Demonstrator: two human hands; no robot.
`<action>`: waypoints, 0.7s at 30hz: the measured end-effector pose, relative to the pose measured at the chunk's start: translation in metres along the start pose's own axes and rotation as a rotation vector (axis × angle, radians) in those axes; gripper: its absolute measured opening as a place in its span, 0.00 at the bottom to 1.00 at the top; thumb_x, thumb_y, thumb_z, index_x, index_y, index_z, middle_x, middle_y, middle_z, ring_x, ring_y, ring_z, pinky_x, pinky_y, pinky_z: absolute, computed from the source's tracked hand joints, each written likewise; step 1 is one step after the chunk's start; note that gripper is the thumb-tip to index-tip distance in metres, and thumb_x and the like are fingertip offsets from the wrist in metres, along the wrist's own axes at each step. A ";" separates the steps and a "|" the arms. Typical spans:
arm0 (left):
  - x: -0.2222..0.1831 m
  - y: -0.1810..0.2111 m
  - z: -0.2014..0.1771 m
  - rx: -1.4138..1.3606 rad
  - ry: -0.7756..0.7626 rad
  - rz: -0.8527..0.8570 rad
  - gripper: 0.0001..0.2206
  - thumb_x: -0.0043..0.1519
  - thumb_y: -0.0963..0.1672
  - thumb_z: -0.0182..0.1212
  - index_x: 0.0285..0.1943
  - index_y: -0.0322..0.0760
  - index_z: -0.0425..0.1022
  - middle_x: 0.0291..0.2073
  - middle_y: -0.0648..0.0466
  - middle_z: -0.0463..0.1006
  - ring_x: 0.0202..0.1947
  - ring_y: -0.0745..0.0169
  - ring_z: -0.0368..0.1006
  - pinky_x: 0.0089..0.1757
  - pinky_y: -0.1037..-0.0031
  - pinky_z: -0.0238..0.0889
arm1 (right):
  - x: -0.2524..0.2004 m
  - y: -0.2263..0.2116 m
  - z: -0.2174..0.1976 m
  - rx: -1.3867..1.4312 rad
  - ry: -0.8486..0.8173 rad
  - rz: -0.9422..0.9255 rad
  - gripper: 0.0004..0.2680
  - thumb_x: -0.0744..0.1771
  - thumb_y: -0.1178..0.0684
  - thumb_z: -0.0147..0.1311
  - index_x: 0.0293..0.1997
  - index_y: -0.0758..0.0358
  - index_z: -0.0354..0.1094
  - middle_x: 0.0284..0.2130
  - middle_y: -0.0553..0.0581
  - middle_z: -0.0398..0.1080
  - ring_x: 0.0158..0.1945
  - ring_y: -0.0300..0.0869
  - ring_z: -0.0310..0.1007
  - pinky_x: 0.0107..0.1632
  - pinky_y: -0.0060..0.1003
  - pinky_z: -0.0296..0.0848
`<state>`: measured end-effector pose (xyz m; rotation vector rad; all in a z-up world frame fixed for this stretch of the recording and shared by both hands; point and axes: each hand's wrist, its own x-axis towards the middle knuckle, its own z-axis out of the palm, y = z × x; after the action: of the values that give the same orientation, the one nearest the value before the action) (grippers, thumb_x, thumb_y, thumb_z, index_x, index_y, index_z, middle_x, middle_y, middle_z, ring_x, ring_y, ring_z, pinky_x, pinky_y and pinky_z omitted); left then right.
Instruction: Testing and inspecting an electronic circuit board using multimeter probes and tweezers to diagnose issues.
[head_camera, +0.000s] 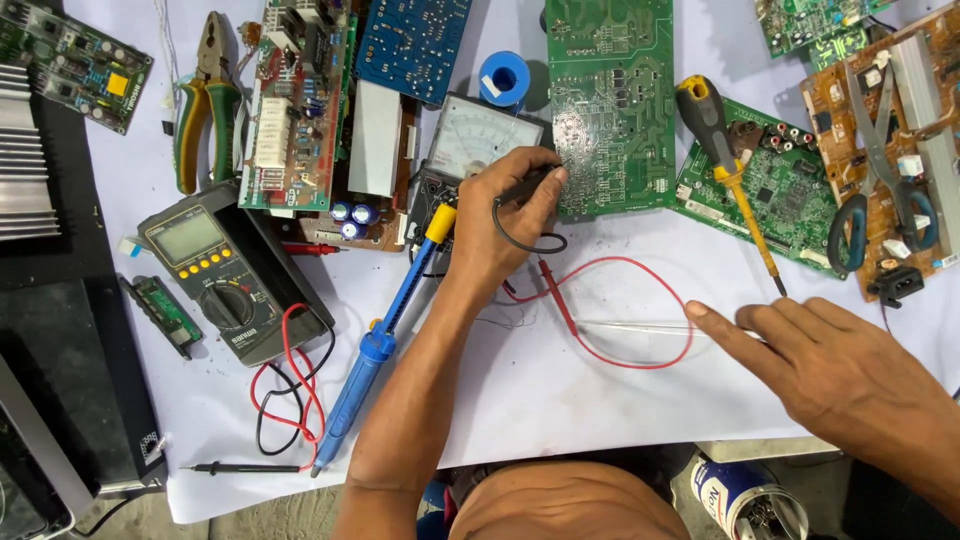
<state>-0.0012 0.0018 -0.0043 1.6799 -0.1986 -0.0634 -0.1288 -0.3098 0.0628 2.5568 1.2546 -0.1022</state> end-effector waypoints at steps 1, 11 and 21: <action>0.000 0.000 0.000 0.001 0.003 0.004 0.09 0.66 0.45 0.58 0.46 0.35 0.77 0.27 0.54 0.79 0.24 0.67 0.75 0.29 0.78 0.69 | -0.014 0.004 0.005 -0.004 0.004 -0.001 0.24 0.67 0.62 0.43 0.75 0.57 0.54 0.39 0.53 0.67 0.34 0.48 0.69 0.40 0.45 0.71; 0.002 -0.012 0.008 -0.033 0.138 0.056 0.07 0.63 0.43 0.64 0.45 0.34 0.81 0.21 0.43 0.79 0.21 0.53 0.79 0.26 0.72 0.72 | -0.087 0.069 0.094 0.689 0.104 0.886 0.05 0.76 0.55 0.49 0.51 0.65 0.68 0.39 0.67 0.73 0.44 0.57 0.72 0.56 0.46 0.68; -0.002 -0.009 0.014 0.012 0.146 0.032 0.08 0.63 0.44 0.64 0.46 0.34 0.81 0.23 0.44 0.80 0.22 0.52 0.80 0.26 0.69 0.74 | 0.081 0.068 0.024 0.973 1.194 0.258 0.05 0.78 0.67 0.43 0.58 0.79 0.50 0.54 0.86 0.67 0.66 0.77 0.69 0.79 0.67 0.67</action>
<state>-0.0041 -0.0106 -0.0154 1.6847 -0.1165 0.0845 -0.0241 -0.2945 0.0398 3.7701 1.3270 1.3742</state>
